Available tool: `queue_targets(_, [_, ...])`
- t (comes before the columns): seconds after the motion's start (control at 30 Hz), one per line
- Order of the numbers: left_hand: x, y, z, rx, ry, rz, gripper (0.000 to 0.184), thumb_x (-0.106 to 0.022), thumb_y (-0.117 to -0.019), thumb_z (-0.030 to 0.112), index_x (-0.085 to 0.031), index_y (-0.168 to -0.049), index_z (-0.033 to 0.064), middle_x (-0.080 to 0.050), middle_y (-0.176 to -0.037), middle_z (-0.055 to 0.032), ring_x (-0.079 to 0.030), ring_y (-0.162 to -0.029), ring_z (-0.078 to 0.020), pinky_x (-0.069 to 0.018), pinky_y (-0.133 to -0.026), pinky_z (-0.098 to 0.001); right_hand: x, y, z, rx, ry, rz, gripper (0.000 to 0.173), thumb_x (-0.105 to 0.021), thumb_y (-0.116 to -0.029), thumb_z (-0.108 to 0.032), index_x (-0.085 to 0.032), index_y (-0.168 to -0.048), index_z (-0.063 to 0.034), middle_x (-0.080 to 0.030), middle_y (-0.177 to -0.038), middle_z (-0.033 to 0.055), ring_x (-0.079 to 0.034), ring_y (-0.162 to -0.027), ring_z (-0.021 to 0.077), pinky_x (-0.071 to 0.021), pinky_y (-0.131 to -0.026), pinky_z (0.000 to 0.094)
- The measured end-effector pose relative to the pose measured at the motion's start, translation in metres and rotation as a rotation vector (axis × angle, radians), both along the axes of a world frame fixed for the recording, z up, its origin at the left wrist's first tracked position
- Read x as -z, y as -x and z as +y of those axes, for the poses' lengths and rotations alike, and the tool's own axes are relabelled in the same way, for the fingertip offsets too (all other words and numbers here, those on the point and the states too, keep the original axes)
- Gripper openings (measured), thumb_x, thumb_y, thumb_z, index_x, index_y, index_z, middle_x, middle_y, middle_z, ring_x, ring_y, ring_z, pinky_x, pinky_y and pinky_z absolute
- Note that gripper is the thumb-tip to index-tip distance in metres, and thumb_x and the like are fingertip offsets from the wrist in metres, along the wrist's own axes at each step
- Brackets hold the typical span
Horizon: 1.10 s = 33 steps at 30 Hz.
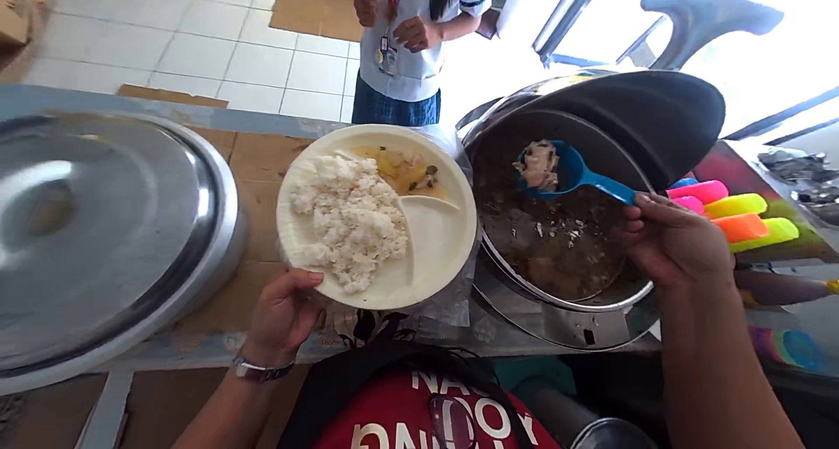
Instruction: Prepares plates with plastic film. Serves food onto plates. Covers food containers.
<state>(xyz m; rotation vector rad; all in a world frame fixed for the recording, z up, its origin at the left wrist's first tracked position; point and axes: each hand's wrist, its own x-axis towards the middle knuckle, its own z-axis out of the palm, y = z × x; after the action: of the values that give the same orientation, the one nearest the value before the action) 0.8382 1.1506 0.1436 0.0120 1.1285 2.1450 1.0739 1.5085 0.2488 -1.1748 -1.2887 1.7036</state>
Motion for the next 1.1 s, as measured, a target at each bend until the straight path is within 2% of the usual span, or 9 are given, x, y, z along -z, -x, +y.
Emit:
queue_targets(0.17, [-0.005, -0.005, 0.007, 0.026, -0.009, -0.015, 0.031, -0.046, -0.0813, -0.001, -0.064, -0.103, 0.0116, -0.076, -0.093, -0.0054, -0.074, -0.085, -0.0121, -0.0631, -0.075, -0.0312, -0.021, 0.024, -0.022, -0.134, -0.046, 0.028, 0.034, -0.035, -0.1085, -0.012, -0.063, -0.088, -0.0128, -0.056, -0.062, -0.0069, -0.05, -0.049, 0.0003, -0.0454, -0.049, 0.0149])
queue_targets(0.43, [-0.009, -0.007, 0.005, -0.024, -0.029, -0.052, 0.034, -0.043, -0.0836, -0.003, -0.058, -0.111, 0.0116, -0.074, -0.096, -0.0054, -0.074, -0.088, -0.0127, -0.0628, -0.077, -0.032, -0.01, 0.058, -0.056, -0.332, -0.031, -0.043, 0.037, -0.035, -0.1089, -0.007, -0.067, -0.09, -0.0051, -0.06, -0.063, -0.003, -0.053, -0.049, 0.0016, -0.0474, -0.048, 0.0154])
queue_targets(0.53, [-0.009, -0.005, 0.001, -0.029, -0.034, -0.056, 0.033, -0.043, -0.0832, -0.002, -0.061, -0.107, 0.0116, -0.075, -0.094, -0.0049, -0.074, -0.086, -0.0117, -0.0629, -0.076, -0.031, -0.007, 0.059, -0.069, -0.4, -0.264, -0.105, 0.033, -0.04, -0.1047, -0.002, -0.069, -0.09, -0.0066, -0.063, -0.064, -0.0053, -0.056, -0.053, 0.0004, -0.0501, -0.053, 0.015])
queue_targets(0.6, [-0.01, -0.004, -0.001, -0.034, -0.023, -0.053, 0.033, -0.043, -0.0833, -0.003, -0.062, -0.106, 0.0114, -0.075, -0.093, -0.005, -0.074, -0.085, -0.0112, -0.0629, -0.075, -0.0303, -0.003, 0.056, -0.08, -0.483, -0.553, -0.181, 0.023, -0.047, -0.1013, -0.005, -0.07, -0.096, -0.0089, -0.065, -0.068, -0.0097, -0.059, -0.058, -0.0029, -0.052, -0.058, 0.0134])
queue_targets(0.63, [-0.011, -0.004, -0.002, -0.034, -0.016, -0.053, 0.033, -0.043, -0.0834, -0.003, -0.061, -0.106, 0.0114, -0.075, -0.093, -0.0049, -0.074, -0.085, -0.0111, -0.0629, -0.075, -0.0302, 0.0, 0.055, -0.084, -0.526, -0.738, -0.224, 0.019, -0.05, -0.101, -0.008, -0.069, -0.101, -0.007, -0.065, -0.072, -0.011, -0.06, -0.062, -0.0055, -0.0527, -0.061, 0.0122])
queue_targets(0.7, [-0.01, -0.003, -0.003, -0.032, -0.005, -0.054, 0.034, -0.042, -0.0833, -0.003, -0.061, -0.107, 0.0112, -0.075, -0.094, -0.0047, -0.074, -0.086, -0.0113, -0.063, -0.076, -0.0304, 0.005, 0.052, -0.094, -0.574, -1.081, -0.276, 0.024, -0.051, -0.1036, -0.015, -0.07, -0.104, 0.0003, -0.066, -0.079, -0.0048, -0.06, -0.068, -0.0058, -0.0528, -0.066, 0.0127])
queue_targets(0.8, [-0.008, -0.002, -0.004, -0.029, 0.008, -0.07, 0.032, -0.042, -0.0835, -0.002, -0.061, -0.105, 0.0115, -0.075, -0.093, -0.0045, -0.074, -0.086, -0.0112, -0.0628, -0.076, -0.0301, 0.009, 0.052, -0.107, -0.549, -1.424, -0.29, 0.028, -0.05, -0.105, -0.016, -0.071, -0.101, 0.0017, -0.068, -0.079, 0.0084, -0.063, -0.071, 0.008, -0.0529, -0.067, 0.0214])
queue_targets(0.9, [-0.004, 0.0, -0.006, -0.029, -0.02, -0.073, 0.031, -0.042, -0.0821, -0.002, -0.066, -0.098, 0.0108, -0.076, -0.092, -0.0054, -0.074, -0.085, -0.0118, -0.0625, -0.076, -0.0304, 0.01, 0.052, -0.11, -0.472, -1.585, -0.251, 0.025, -0.05, -0.1048, -0.012, -0.071, -0.102, 0.0016, -0.066, -0.075, 0.0104, -0.06, -0.07, 0.0139, -0.0499, -0.069, 0.0232])
queue_targets(1.1, [-0.003, 0.0, -0.004, -0.008, -0.014, -0.056, 0.03, -0.042, -0.0812, -0.001, -0.067, -0.091, 0.0112, -0.076, -0.09, -0.0052, -0.074, -0.085, -0.0111, -0.0625, -0.077, -0.0304, 0.013, 0.05, -0.105, -0.434, -1.66, -0.204, 0.019, -0.054, -0.1033, -0.009, -0.07, -0.105, 0.001, -0.068, -0.082, 0.0114, -0.064, -0.079, 0.0165, -0.0524, -0.076, 0.0243])
